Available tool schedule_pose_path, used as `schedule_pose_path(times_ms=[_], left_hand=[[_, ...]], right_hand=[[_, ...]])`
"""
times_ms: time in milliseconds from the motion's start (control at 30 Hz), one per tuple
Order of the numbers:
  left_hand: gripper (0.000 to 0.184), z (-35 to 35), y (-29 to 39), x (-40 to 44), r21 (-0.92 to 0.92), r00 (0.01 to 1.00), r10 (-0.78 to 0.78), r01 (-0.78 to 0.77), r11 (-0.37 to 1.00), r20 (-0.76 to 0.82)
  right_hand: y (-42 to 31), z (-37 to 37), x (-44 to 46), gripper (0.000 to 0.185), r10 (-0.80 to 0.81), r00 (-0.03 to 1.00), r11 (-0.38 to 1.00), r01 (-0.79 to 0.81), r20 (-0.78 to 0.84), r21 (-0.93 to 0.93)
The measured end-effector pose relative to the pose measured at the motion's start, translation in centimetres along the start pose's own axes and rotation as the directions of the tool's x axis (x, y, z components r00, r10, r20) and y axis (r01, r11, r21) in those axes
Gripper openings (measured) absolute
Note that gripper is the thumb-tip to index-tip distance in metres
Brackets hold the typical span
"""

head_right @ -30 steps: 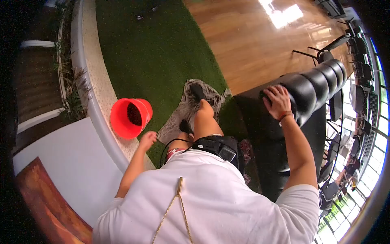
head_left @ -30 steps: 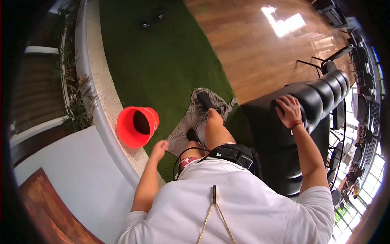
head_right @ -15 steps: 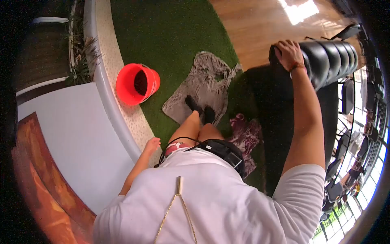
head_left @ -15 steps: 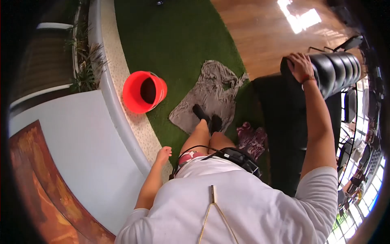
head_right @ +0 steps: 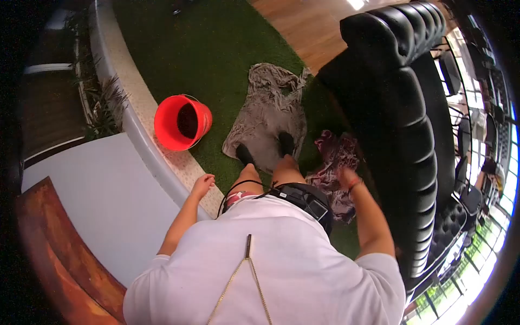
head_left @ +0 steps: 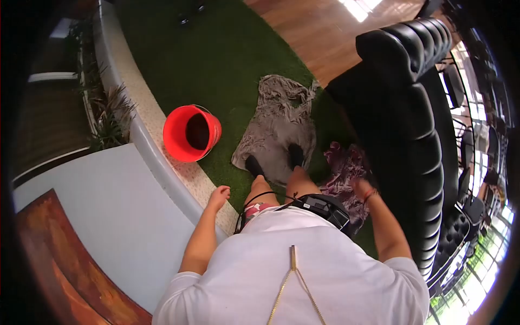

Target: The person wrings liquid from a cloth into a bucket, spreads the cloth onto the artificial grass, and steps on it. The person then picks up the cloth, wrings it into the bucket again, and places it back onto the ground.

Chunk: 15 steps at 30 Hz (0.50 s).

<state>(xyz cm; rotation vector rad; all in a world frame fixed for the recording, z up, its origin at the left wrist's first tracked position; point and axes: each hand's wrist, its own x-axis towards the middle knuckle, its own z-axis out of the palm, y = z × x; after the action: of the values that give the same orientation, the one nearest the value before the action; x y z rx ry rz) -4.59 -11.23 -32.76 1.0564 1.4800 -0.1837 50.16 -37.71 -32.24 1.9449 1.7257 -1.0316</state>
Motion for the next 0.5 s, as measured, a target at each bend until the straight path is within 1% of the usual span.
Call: schedule_pose_path(times_ms=[33, 67, 133, 167, 233, 267, 300, 367, 400, 467, 500], left_hand=[[0.022, -0.6, -0.4, 0.5, 0.007, 1.0, -0.006, 0.006, 1.0, 0.019], [0.021, -2.3, -1.5, 1.5, 0.133, 0.994, 0.104, -0.106, 0.985, 0.023], [0.021, -4.8, -2.5, 1.4, 0.049, 0.995, 0.058, -0.054, 0.997, -0.079], [0.021, -5.9, -2.3, 1.5, 0.014, 0.99, 0.046, -0.045, 0.999, -0.13], [0.022, -7.0, -2.3, 0.7, 0.03, 0.987, -0.019, 0.024, 0.999, -0.162], [0.022, -7.3, -2.8, 0.7, 0.032, 0.983, -0.053, 0.06, 0.998, -0.178], [0.022, -7.7, -3.3, 1.1, 0.118, 0.987, -0.011, 0.03, 0.993, -0.161], [0.023, -7.7, -6.6, 2.0, 0.269, 0.991, 0.048, -0.012, 0.963, -0.128], [0.023, -6.8, -6.1, 1.2, 0.187, 0.989, 0.029, -0.002, 0.982, -0.142], [0.023, -4.2, -5.0, -1.1, 0.051, 0.995, 0.006, 0.0, 0.999, -0.102], [0.023, -2.8, -4.2, -1.7, -0.018, 0.997, 0.007, -0.008, 1.0, -0.08]], right_hand=[[-1.7, 2.8, -3.1, 0.022, 0.108, 0.983, 0.991, -0.119, 0.148, 0.066], [-3.0, 7.0, -6.2, 0.022, 0.32, 0.94, 0.895, -0.34, 0.118, 0.289], [-5.3, 14.5, -9.8, 0.022, 0.289, 0.934, 0.924, -0.329, 0.209, 0.193], [-7.5, 12.5, -10.8, 0.028, 0.351, 0.888, 0.847, -0.436, 0.296, 0.304], [-13.8, 4.2, -12.4, 0.042, 0.461, 0.76, 0.613, -0.646, 0.458, 0.455], [-12.9, 8.0, -11.6, 0.04, 0.332, 0.926, 0.754, -0.376, 0.181, 0.539], [-11.4, 11.0, -10.6, 0.038, 0.306, 0.922, 0.747, -0.387, 0.237, 0.54], [-10.4, 9.7, -7.9, 0.033, 0.276, 0.925, 0.629, -0.379, 0.262, 0.678], [-10.3, 7.9, -6.6, 0.029, 0.284, 0.933, 0.494, -0.341, 0.223, 0.8], [-8.3, 8.3, -3.4, 0.023, 0.347, 0.937, 0.472, -0.214, 0.042, 0.855], [-8.7, 6.6, -2.7, 0.023, 0.379, 0.924, 0.332, -0.193, 0.057, 0.923]])
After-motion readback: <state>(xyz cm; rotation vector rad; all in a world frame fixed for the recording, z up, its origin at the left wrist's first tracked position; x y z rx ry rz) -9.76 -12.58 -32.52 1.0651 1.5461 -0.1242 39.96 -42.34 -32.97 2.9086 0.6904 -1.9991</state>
